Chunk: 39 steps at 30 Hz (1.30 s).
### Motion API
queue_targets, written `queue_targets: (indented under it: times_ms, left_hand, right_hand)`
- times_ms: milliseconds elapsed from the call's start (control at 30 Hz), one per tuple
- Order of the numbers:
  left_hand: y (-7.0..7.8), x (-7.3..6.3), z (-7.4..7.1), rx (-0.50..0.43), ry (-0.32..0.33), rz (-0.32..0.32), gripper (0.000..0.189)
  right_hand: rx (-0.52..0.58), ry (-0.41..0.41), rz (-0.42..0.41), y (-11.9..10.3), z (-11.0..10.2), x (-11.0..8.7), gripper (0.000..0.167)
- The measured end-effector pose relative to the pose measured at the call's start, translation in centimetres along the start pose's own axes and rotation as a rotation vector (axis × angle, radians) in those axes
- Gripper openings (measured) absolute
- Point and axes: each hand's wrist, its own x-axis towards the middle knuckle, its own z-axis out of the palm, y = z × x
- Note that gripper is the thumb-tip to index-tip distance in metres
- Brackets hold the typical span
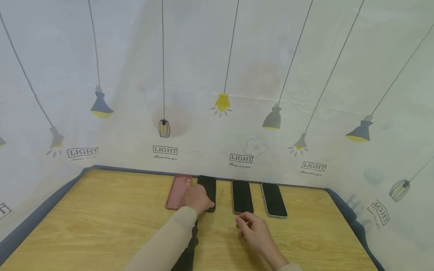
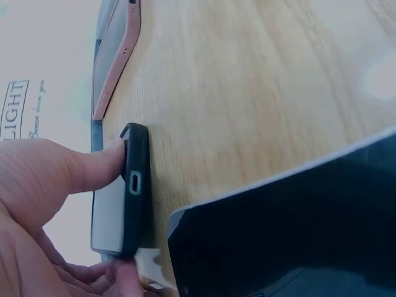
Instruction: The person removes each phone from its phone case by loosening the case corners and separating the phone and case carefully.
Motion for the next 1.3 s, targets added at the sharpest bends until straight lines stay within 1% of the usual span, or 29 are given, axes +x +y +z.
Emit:
queue_targets:
  times_ms: [100, 233, 367, 400, 467, 600, 667, 800, 867, 933, 1033, 1167, 1300]
  left_hand:
    - [-0.8, 0.0, -0.2, -0.097, -0.013, 0.001, 0.059]
    - [-1.4, 0.0, -0.9, -0.194, -0.042, 0.018, 0.050]
    - [-2.0, 0.4, -1.4, -0.274, -0.080, 0.039, 0.028]
    - [-2.2, 0.4, -1.5, -0.300, -0.087, 0.044, 0.025]
    - [-2.4, 0.3, -1.7, -0.366, -0.101, 0.051, 0.020]
    - [-2.8, -0.1, -1.9, -0.489, -0.117, 0.058, 0.017]
    - [-3.0, -0.4, -2.1, -0.499, -0.112, 0.074, 0.018]
    - [-3.3, -0.9, -2.4, -0.446, -0.092, 0.109, 0.021]
    - [-3.6, -1.1, -2.6, -0.421, -0.084, 0.116, 0.021]
    - [-3.8, -1.4, -2.8, -0.426, -0.085, 0.111, 0.021]
    - [-4.3, -1.8, -3.0, -0.452, -0.069, 0.115, 0.020]
    - [-4.7, -2.5, -3.3, -0.501, -0.033, 0.170, 0.019]
    - [-4.9, -3.6, -3.5, -0.579, -0.036, 0.204, 0.014]
  right_hand:
    - [0.000, 0.005, -0.005, -0.1, 0.0, 0.1, 0.016]
    - [0.001, 0.014, -0.022, -0.3, -0.1, 0.2, 0.016]
    - [0.001, 0.021, -0.017, -0.6, -0.4, 0.4, 0.016]
    - [-0.002, 0.022, -0.013, -0.6, -0.4, 0.4, 0.016]
    - [-0.008, 0.019, -0.005, -0.8, -0.5, 0.5, 0.016]
    - [-0.016, 0.020, -0.007, -0.9, -0.7, 0.7, 0.016]
    - [-0.019, 0.023, -0.015, -1.0, -0.8, 0.7, 0.016]
    - [-0.033, 0.032, -0.030, -1.1, -0.9, 0.8, 0.016]
    - [-0.035, 0.035, -0.034, -1.2, -0.9, 0.9, 0.015]
    - [-0.037, 0.037, -0.039, -1.3, -1.0, 1.0, 0.014]
    - [-0.042, 0.037, -0.044, -1.4, -1.0, 1.1, 0.014]
    - [-0.045, 0.038, -0.043, -1.5, -1.1, 1.2, 0.014]
    - [-0.051, 0.037, -0.037, -1.7, -1.1, 1.3, 0.013]
